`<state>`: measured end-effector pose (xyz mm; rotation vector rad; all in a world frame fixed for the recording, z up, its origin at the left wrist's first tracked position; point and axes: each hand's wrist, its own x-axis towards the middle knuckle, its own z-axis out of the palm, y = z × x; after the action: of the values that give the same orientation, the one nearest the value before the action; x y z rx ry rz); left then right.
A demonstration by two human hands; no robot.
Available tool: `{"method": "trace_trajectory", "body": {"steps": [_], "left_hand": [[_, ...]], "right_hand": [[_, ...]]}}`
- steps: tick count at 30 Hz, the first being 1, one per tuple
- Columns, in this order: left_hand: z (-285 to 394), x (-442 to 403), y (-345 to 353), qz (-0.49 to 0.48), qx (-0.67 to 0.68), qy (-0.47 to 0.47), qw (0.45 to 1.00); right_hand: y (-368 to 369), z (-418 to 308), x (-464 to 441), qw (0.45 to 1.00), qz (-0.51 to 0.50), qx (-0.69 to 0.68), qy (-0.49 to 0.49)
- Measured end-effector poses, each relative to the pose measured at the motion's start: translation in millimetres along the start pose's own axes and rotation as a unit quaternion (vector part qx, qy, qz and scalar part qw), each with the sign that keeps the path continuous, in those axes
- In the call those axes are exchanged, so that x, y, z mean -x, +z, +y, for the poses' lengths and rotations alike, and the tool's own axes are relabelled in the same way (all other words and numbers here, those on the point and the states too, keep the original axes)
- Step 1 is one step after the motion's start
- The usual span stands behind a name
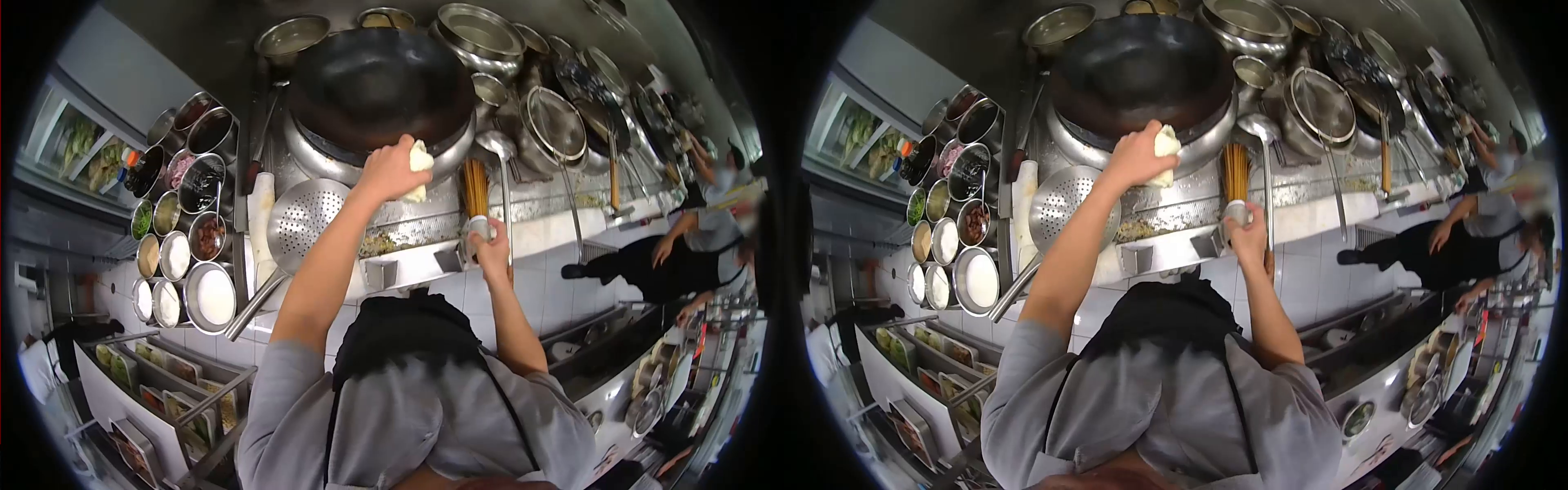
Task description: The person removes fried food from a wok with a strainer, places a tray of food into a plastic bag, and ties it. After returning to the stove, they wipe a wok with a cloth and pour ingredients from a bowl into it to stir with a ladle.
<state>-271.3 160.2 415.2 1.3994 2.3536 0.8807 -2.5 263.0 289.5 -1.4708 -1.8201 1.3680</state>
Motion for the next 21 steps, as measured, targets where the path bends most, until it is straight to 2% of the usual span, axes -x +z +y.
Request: {"method": "trace_trajectory", "body": {"steps": [1,4,5,9,12,18,21], "left_hand": [[3.2,0.8,2.5,0.006,-0.010,-0.002,1.000],[11.4,8.4,1.5,0.061,-0.031,0.019,0.998],[14.0,13.3,2.0,0.082,-0.036,0.029,0.996],[13.6,37.7,8.8,0.110,-0.048,0.069,0.990],[17.3,74.0,27.4,0.104,-0.027,0.116,0.987],[52.6,166.5,76.0,0.118,-0.014,0.158,0.980],[68.6,199.4,90.1,0.092,-0.006,0.130,0.987]], "right_hand": [[1.9,10.0,2.6,0.986,0.065,0.094,-0.122],[-4.3,9.5,16.9,0.947,0.080,0.230,-0.211],[-11.7,-1.4,30.7,0.968,0.036,0.213,-0.125],[-31.4,26.1,57.7,0.944,0.100,0.203,-0.238],[-50.7,54.1,71.0,0.945,0.120,0.177,-0.249],[-77.8,60.8,87.0,0.967,0.066,0.135,-0.206],[-76.7,66.5,85.3,0.967,0.061,0.071,-0.236]]}}
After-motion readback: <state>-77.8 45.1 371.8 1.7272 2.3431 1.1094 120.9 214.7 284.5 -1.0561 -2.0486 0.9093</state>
